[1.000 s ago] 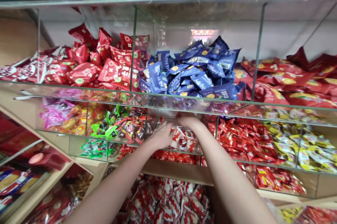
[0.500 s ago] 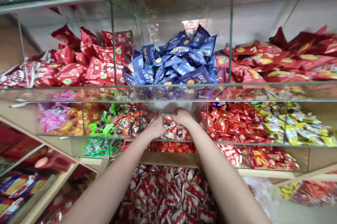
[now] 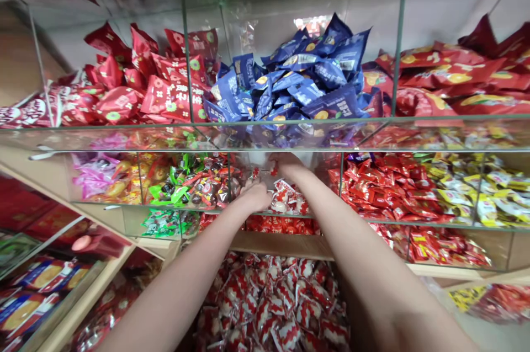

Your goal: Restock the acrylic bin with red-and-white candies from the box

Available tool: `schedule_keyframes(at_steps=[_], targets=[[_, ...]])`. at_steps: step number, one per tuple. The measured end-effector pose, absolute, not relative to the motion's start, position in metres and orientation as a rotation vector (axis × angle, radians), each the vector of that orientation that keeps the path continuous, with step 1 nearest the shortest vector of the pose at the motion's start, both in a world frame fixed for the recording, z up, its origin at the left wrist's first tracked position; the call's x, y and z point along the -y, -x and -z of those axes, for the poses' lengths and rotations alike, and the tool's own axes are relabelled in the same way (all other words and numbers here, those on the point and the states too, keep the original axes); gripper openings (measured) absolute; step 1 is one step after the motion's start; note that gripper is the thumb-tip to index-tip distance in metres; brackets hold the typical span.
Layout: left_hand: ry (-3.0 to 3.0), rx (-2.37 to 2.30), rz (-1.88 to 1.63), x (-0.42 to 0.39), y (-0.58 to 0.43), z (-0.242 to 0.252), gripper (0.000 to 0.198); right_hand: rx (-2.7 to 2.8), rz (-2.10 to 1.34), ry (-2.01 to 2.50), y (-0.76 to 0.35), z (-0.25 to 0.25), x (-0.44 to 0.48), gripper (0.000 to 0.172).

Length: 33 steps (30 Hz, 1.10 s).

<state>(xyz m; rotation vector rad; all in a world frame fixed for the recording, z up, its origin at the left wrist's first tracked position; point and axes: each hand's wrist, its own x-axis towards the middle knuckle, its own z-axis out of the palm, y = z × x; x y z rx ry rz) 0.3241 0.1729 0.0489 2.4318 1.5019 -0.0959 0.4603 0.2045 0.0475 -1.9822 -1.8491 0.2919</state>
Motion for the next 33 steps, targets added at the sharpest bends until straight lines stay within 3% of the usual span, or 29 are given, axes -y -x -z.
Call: schedule_keyframes(at_steps=[9, 28, 33], targets=[[-2.455, -1.487, 0.079, -0.171, -0.322, -0.049, 0.049, 1.853, -0.187, 2.091, -0.445, -0.038, -0.210, 0.024], [-2.484, -1.503, 0.154, -0.169, -0.322, -0.054, 0.046, 1.620, -0.427, 2.249, -0.454, -0.027, -0.220, 0.028], [-2.500, -1.494, 0.132, -0.169, -0.322, -0.052, 0.048, 1.576, -0.551, 2.135, -0.453, -0.029, -0.219, 0.020]])
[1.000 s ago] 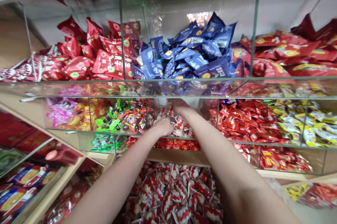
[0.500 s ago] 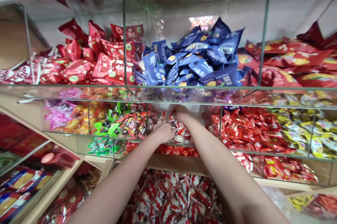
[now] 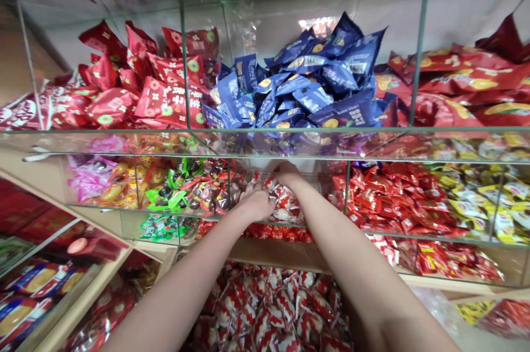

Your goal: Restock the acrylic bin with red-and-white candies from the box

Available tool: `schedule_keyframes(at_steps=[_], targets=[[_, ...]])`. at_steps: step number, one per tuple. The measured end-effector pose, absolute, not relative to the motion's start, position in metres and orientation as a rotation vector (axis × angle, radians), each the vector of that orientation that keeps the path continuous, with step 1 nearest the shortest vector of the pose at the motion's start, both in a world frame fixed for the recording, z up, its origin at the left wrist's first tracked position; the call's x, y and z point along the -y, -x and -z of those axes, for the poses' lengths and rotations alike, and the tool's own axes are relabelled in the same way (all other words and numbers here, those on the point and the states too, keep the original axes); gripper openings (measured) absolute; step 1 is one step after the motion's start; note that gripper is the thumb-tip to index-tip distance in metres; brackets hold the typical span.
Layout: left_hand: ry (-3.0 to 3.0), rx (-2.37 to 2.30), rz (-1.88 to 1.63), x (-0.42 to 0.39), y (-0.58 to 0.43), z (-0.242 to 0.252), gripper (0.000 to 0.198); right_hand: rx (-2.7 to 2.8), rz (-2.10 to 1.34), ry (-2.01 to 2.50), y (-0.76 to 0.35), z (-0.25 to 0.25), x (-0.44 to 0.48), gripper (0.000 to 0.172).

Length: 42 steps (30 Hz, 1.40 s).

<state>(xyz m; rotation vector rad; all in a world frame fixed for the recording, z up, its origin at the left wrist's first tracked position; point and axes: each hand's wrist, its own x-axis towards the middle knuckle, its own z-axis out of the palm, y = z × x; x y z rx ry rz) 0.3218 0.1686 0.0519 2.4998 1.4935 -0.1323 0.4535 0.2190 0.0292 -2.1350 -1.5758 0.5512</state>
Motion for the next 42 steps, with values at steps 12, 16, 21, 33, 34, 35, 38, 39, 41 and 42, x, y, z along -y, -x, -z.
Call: schedule_keyframes(at_steps=[12, 16, 21, 33, 34, 35, 38, 39, 41, 42], targets=[[-2.484, -1.488, 0.140, -0.167, -0.321, -0.055, 0.048, 1.360, -0.560, 2.004, -0.460, -0.033, -0.211, 0.024], [-2.481, -1.487, 0.125, -0.167, -0.321, -0.053, 0.049, 1.367, -0.523, 2.045, -0.455, -0.032, -0.211, 0.025], [-2.477, -1.491, 0.098, -0.167, -0.320, -0.054, 0.048, 1.479, -0.466, 2.097, -0.453, -0.035, -0.212, 0.021], [-2.460, -1.478, -0.023, -0.166, -0.318, -0.051, 0.056, 1.730, -0.473, 2.137, -0.450, -0.044, -0.210, 0.024], [-2.457, -1.466, -0.015, -0.166, -0.318, -0.051, 0.055, 1.731, -0.457, 2.162, -0.453, -0.046, -0.208, 0.024], [-2.453, -1.458, -0.005, -0.166, -0.319, -0.051, 0.053, 1.735, -0.446, 2.192, -0.456, -0.048, -0.206, 0.023], [-2.444, -1.443, 0.008, -0.167, -0.319, -0.052, 0.047, 1.768, -0.462, 2.266, -0.464, -0.051, -0.197, 0.016], [-2.441, -1.441, 0.008, -0.167, -0.319, -0.052, 0.046, 1.787, -0.481, 2.275, -0.465, -0.052, -0.195, 0.015], [-2.437, -1.444, 0.002, -0.168, -0.319, -0.051, 0.044, 1.825, -0.522, 2.267, -0.465, -0.051, -0.193, 0.012], [-2.435, -1.447, -0.002, -0.168, -0.319, -0.051, 0.044, 1.838, -0.538, 2.254, -0.464, -0.051, -0.193, 0.011]])
